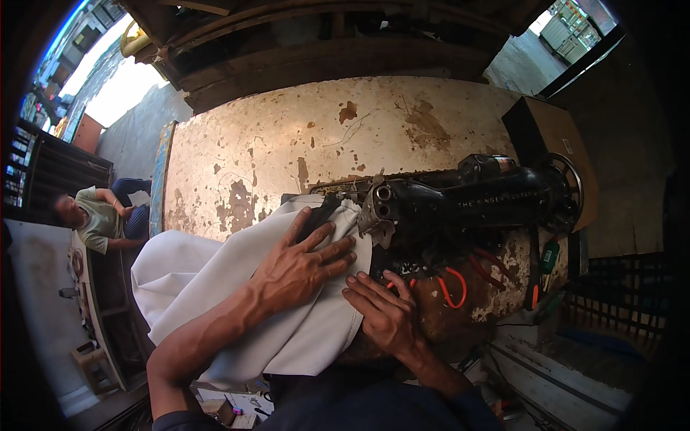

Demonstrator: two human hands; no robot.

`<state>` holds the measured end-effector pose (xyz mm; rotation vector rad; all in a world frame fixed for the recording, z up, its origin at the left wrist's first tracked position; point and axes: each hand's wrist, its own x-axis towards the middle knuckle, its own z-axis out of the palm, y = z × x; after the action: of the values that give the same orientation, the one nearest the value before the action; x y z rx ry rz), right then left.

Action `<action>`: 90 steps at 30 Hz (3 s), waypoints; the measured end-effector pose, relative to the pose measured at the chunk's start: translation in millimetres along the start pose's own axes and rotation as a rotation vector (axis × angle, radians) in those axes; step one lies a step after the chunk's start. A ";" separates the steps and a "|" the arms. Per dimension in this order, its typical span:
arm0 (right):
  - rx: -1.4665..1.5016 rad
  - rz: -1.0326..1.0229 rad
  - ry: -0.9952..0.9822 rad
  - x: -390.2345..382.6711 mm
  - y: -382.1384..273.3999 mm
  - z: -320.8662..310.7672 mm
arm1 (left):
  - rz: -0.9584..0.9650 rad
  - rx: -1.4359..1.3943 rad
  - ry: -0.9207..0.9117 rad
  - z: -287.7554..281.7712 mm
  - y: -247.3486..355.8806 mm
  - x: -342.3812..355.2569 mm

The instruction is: The person trims the edge of a piece of white fabric using shears and then feeds the fabric through a vintage sewing machine, while another person assists by holding the other end of the fabric.

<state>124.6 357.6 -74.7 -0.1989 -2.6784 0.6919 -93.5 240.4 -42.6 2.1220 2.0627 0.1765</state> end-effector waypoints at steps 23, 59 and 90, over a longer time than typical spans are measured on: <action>0.059 0.027 -0.053 28.4 26.8 -7.9 | -0.098 -0.062 0.033 -1.8 -14.7 16.3; 0.116 -0.124 -0.102 -31.9 9.7 -20.1 | -1.059 -0.027 0.566 -141.3 -65.1 -133.0; 0.079 -0.014 -0.051 -42.2 -35.4 -23.0 | 0.002 -1.011 0.213 16.5 51.5 4.2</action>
<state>170.8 327.5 -51.9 -0.1437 -2.6918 0.8072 -39.6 242.7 -48.1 1.4806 1.5080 1.1884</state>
